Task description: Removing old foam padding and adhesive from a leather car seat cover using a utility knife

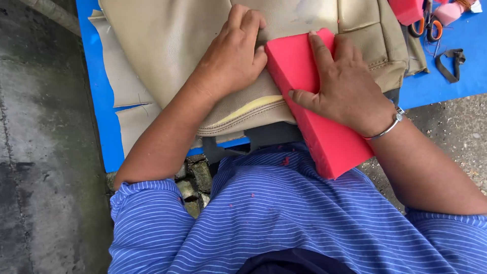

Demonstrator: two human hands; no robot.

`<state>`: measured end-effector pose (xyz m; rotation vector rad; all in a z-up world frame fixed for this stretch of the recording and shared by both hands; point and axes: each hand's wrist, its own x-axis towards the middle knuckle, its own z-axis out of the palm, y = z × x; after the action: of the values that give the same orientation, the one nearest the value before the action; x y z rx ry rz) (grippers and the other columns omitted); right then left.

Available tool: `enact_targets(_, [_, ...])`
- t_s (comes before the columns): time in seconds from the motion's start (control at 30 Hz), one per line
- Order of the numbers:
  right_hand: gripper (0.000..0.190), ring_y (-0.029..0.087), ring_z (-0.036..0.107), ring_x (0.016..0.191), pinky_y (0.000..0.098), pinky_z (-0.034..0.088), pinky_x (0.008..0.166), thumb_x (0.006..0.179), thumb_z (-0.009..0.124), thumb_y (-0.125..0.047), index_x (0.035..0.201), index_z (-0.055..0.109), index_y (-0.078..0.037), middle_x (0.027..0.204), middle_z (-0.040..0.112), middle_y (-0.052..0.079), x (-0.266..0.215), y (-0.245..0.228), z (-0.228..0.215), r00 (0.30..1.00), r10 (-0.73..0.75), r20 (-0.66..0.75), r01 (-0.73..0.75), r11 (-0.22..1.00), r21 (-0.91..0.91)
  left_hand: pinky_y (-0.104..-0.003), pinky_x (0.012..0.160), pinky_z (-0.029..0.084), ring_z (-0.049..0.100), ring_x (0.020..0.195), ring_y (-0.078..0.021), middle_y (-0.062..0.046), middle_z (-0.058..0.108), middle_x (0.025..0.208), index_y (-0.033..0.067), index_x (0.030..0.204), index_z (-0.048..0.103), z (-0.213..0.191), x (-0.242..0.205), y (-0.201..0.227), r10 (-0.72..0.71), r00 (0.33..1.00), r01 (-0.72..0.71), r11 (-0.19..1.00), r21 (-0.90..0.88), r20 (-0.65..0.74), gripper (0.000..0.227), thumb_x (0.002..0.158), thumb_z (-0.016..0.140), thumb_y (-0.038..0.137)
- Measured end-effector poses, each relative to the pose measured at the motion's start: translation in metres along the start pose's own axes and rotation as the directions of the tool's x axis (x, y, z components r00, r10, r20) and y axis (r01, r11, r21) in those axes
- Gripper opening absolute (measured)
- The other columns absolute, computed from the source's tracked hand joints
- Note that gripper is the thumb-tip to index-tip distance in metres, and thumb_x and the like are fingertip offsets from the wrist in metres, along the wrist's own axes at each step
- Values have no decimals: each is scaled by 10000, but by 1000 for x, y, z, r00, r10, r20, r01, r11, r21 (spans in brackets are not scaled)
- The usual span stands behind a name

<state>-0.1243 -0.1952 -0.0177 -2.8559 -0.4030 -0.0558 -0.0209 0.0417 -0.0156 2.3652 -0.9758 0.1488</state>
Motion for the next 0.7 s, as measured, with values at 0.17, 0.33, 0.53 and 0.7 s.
enact_targets(0.17, [973,569,391,1303,676,446,967,937,603,-704,1557,382,13,1493,267,377,6,-26,-19,998,-40,-39,40,999,-4,-489,698,510,604,846,-342,-124,507,1049,78,1042,494,8,-5,-12,-6,1000,8,998,67,-29,341,815,730,173])
enact_targets(0.33, [809,511,460,1136,619,486,874,917,691,-596,1450,493,-21,1282,429,283,21,-22,-25,995,-102,-19,102,995,3,-456,649,545,615,830,-320,-112,560,920,76,951,581,20,-10,-11,121,992,-94,914,395,-44,218,924,723,239])
enact_targets(0.53, [684,467,483,1176,585,384,1032,948,720,-465,1401,582,28,1221,511,315,21,-21,-20,954,-268,-134,267,963,-24,-436,638,524,598,803,-298,-79,549,874,105,906,592,30,-8,-23,209,965,-109,871,478,-160,123,939,667,196])
enact_targets(0.7, [504,410,474,1074,579,546,650,992,644,-492,1446,694,-277,1323,491,158,18,-32,-7,970,-164,-179,121,967,-225,-434,703,463,526,736,-328,-123,503,821,21,843,519,19,-7,-14,346,881,-334,938,95,-324,126,936,600,-6])
